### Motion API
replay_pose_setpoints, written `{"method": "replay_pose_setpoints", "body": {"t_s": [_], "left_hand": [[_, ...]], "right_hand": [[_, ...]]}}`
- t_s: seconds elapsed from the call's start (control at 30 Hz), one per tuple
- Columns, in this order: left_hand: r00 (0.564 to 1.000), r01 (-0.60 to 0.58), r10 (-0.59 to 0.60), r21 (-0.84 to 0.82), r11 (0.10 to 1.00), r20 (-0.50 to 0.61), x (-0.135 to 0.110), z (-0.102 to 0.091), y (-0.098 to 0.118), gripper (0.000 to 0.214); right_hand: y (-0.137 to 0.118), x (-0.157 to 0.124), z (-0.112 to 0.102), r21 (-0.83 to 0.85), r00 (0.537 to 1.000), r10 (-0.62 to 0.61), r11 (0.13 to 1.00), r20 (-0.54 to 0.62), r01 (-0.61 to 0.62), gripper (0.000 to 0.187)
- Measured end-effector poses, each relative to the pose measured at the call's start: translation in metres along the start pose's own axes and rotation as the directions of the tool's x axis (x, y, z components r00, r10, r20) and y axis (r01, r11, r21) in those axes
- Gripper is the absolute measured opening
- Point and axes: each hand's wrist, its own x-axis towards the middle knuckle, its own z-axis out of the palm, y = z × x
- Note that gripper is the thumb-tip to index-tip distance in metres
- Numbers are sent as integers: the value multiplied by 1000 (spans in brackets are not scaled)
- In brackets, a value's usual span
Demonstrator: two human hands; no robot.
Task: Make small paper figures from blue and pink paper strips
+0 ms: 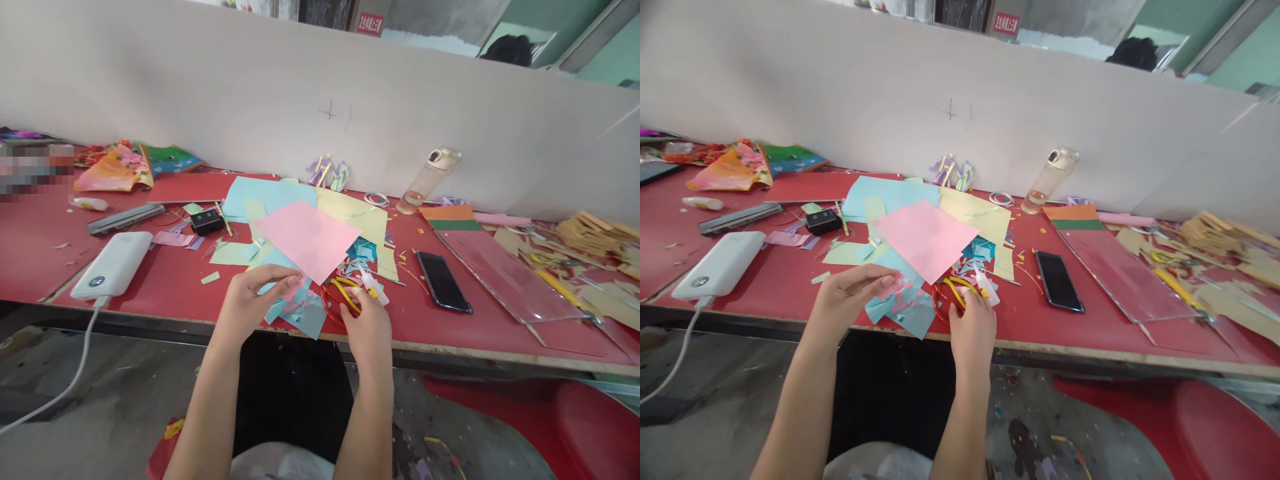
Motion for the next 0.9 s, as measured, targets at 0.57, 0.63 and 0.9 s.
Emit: {"method": "replay_pose_setpoints", "body": {"t_s": [0.57,0.63,0.9], "left_hand": [[992,63,-74,-105,993,-104,-3,-3,-8,14],[991,65,-77,-110,992,-111,-2,-2,-8,16],[994,35,-47,-134,990,-94,-4,3,-5,12]], "right_hand": [[2,-10,-12,-42,999,39,998,-26,-40,10],[2,-10,-11,-50,999,27,998,-22,-28,15],[-4,-3,0,-4,1000,1,1000,-3,-1,20]]}}
